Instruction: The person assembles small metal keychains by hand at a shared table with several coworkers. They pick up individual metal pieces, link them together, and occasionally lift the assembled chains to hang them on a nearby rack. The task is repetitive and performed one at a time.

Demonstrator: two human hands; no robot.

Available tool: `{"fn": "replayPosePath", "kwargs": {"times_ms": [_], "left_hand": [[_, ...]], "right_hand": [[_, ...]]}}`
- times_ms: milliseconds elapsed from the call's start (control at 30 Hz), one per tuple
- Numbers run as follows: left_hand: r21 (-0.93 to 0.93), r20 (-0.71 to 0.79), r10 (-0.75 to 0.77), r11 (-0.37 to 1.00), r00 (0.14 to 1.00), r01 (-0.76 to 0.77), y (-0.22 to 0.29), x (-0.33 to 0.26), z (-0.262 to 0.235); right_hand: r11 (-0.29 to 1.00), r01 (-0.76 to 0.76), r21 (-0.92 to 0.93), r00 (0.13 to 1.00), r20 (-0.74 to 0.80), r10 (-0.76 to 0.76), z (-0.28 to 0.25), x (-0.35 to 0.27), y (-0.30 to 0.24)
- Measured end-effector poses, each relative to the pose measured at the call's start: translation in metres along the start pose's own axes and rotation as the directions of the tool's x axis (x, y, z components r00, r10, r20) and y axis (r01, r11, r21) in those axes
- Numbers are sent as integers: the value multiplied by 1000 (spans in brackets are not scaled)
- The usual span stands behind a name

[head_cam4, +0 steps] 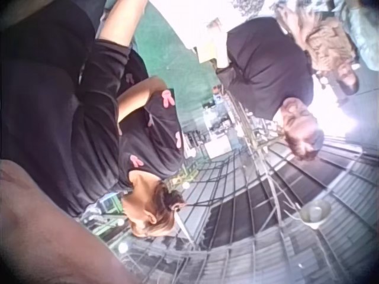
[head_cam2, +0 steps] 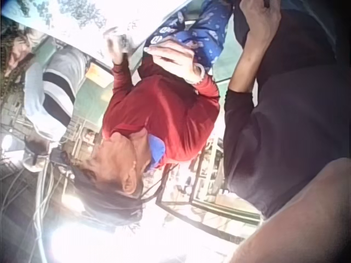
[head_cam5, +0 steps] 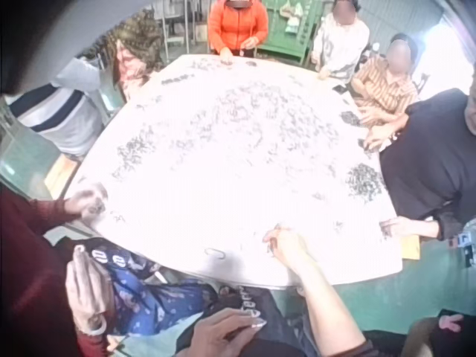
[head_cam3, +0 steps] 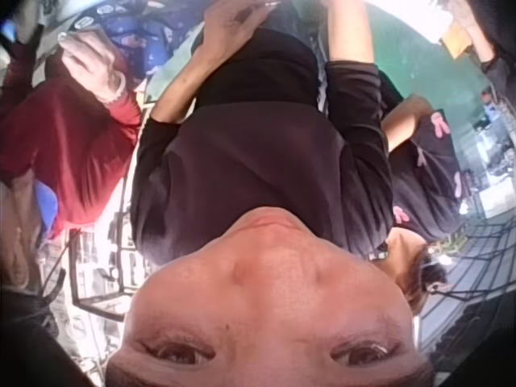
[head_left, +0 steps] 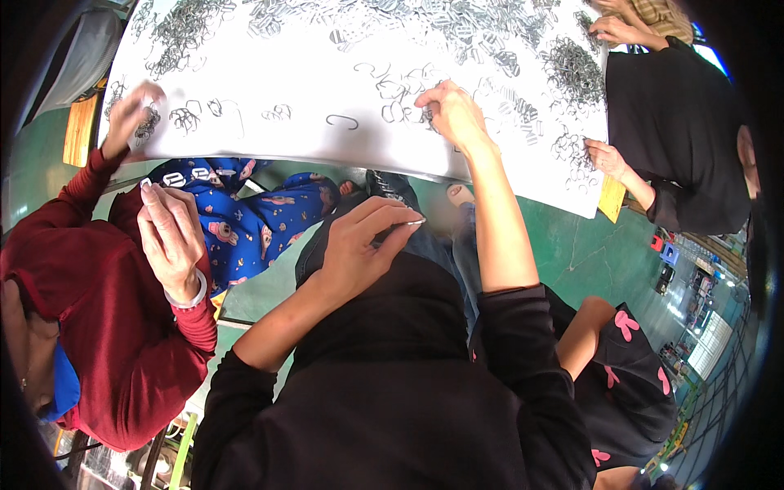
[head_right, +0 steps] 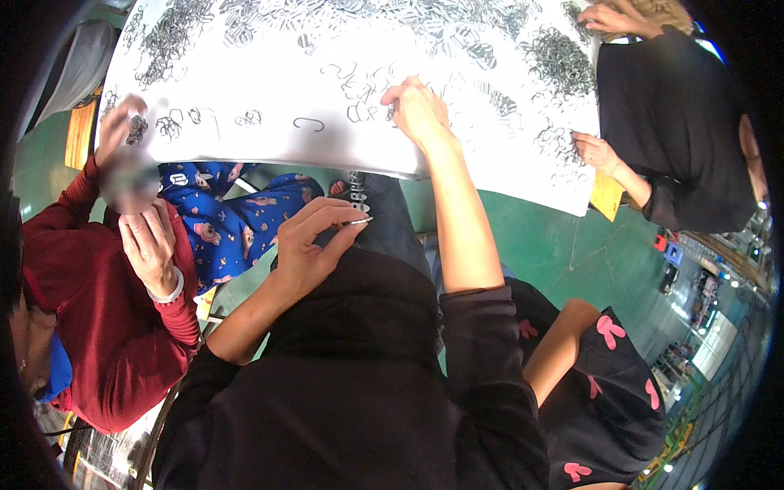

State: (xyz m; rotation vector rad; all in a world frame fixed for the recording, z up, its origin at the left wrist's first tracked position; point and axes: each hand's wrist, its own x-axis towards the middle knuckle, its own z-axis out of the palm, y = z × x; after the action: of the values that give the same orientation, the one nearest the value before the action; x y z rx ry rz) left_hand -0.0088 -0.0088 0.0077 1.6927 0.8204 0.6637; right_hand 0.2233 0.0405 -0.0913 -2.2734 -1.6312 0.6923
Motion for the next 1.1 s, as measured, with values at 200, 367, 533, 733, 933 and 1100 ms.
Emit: {"fn": "replayPosePath", "kwargs": {"times_ms": [200, 367, 533, 733, 933, 1100], "left_hand": [[13, -8, -18, 1000, 1000, 18, 1, 4, 3], [25, -8, -21, 999, 1000, 21, 2, 10, 6], [46, -5, -46, 998, 999, 46, 2, 14, 7], [38, -52, 39, 999, 998, -37, -4, 20, 12], [48, -36, 28, 998, 999, -27, -4, 19, 15], [36, -4, 8, 999, 1000, -7, -8, 22, 14]], "right_hand": [[998, 48, -28, 996, -72, -50, -8, 33, 7], [983, 172, -58, 983, 73, -168, 4, 70, -5], [912, 312, -265, 947, 170, -274, 6, 83, -11], [968, 232, 97, 945, -258, -201, 4, 57, 12], [560, -162, 812, 970, 28, 241, 1, 11, 22], [374, -94, 923, 944, -37, 329, -17, -48, -2]]}}
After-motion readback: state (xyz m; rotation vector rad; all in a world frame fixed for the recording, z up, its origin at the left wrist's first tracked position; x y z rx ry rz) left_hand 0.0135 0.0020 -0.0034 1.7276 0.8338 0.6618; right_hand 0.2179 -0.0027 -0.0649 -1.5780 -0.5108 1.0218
